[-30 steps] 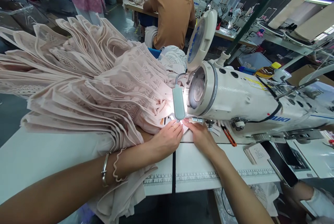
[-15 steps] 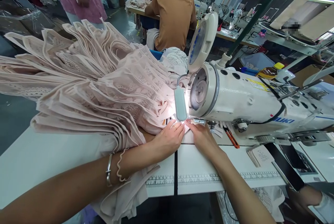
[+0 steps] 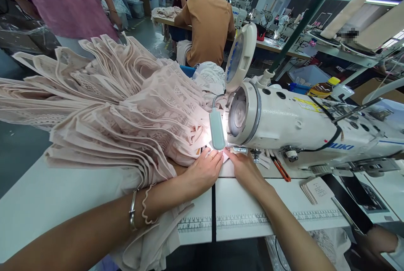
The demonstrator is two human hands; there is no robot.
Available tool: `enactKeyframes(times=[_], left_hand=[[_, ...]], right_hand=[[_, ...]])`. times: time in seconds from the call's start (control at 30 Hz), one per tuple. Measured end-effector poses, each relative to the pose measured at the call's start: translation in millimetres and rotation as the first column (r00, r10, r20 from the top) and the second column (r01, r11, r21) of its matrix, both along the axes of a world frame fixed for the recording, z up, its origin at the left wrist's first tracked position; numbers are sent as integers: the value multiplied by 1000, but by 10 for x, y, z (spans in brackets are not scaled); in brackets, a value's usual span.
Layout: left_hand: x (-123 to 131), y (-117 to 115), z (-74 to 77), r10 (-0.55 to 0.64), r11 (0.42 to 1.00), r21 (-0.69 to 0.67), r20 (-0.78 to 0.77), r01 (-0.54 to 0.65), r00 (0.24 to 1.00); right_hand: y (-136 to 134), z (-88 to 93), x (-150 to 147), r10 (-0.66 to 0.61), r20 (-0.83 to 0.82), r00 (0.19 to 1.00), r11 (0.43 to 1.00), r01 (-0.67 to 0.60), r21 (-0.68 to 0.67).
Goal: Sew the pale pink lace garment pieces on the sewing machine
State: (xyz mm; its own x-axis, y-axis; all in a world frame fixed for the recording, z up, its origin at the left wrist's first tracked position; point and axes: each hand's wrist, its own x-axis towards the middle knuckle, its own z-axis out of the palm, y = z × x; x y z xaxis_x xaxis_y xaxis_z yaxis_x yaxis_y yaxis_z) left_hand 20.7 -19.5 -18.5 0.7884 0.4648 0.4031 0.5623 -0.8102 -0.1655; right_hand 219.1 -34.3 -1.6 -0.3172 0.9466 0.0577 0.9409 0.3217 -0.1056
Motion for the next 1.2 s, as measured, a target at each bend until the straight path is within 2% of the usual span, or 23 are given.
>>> enactKeyframes(times=[0.17,0.27,0.37,0.47,0.6,0.77,0.93,1.07,1.2], left_hand=[[-9,-31,3,-1,1000,13,42,1,999],[-72,29,42,-14,1000,7,14,14,1000],[-180,166,97,-46,998,-49,-10,45,999],[-257,276,129,-73,994,-77,53,77,996],[-265,284,152,-125,990,-54,77,130,989],[-253,250,187,-134,991,-12,63,135,989],[-262,238,232,-97,982,-159,29,101,995],[-269,233,234,-33,977,-211,22,37,999],[-258,288,156,-99,969,-217,106,121,989]], right_hand=[[0,-11,-15,13,36,999,1000,-14,20],[-29,-49,2,8,42,999,998,-10,62],[-77,-78,32,54,-13,998,989,-52,137],[-117,-82,58,128,-83,988,977,-111,181],[-134,-72,70,144,-100,984,973,-123,198],[-128,-64,66,128,-99,987,971,-104,215],[-135,-61,69,82,-142,986,975,-50,215],[-147,-69,78,43,-242,969,974,13,228],[-157,-50,72,40,-341,939,971,44,234]])
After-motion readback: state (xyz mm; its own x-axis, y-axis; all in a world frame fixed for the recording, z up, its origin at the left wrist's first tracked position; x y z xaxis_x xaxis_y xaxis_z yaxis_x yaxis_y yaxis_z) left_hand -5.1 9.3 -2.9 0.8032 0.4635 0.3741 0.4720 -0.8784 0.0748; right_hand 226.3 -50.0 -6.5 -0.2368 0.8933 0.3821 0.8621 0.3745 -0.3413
